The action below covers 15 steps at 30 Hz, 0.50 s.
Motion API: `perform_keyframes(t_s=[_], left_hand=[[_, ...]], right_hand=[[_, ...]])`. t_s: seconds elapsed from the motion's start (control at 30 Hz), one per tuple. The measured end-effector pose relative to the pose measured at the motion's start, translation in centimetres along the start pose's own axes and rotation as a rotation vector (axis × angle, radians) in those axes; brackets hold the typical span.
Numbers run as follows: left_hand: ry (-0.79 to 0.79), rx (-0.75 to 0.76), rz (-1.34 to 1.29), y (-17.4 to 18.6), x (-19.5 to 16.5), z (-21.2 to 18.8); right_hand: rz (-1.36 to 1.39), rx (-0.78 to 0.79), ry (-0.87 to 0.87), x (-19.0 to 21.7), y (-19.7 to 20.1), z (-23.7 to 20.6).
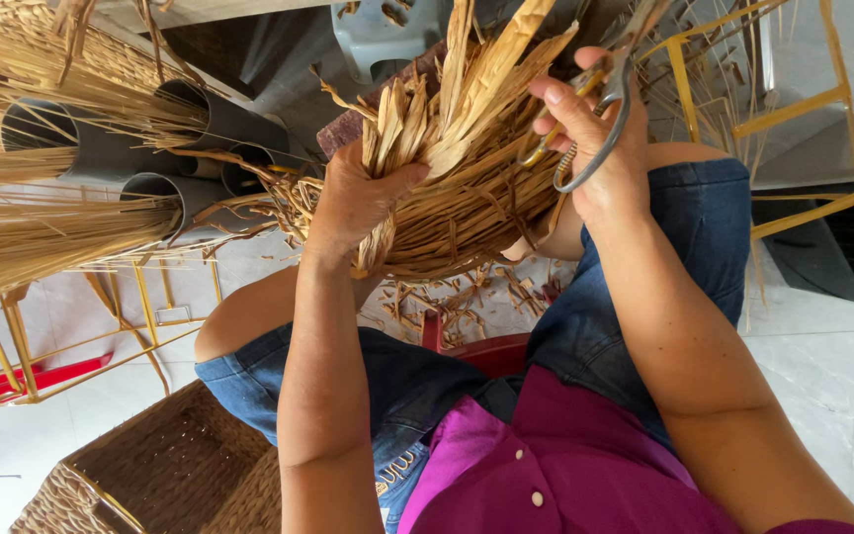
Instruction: The person sits on a stool and trims dried palm leaf strips with scissors, cutting off uneven ends and pulling loose pieces from a bundle of leaves resting on their lap. They gather and reposition the leaves between cuts and set trimmed pieces aside.
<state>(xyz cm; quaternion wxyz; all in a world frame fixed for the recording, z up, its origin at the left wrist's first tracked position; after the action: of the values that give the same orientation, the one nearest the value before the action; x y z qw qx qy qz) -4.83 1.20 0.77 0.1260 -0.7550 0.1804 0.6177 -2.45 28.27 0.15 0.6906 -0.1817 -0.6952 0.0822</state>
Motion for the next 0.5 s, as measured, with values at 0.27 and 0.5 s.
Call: perform_keyframes(t_s=[0.27,0.5], left_hand=[[0.062,0.009,0.079,-0.3,0.4,0.0],[-0.085,-0.352,0.465,1.4,-3.1,-0.9]], right_hand=[[0.153,0.04,0.008,-0.4,-0.8,-0.1],[-0.001,0.05,0.215,2.5,-1.5,-1.1]])
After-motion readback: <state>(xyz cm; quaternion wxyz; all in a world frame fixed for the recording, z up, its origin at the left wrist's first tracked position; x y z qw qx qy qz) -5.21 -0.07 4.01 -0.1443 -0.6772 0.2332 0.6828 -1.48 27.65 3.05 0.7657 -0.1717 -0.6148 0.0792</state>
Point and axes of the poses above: each hand's wrist, its own z-axis towards the middle knuckle, its own y-axis out of the back of the hand, x = y × z, the point moved 10 cm from there along z, towards the middle knuckle, and after that the axes turned 7 degrees about x, right-handed, at the moved point
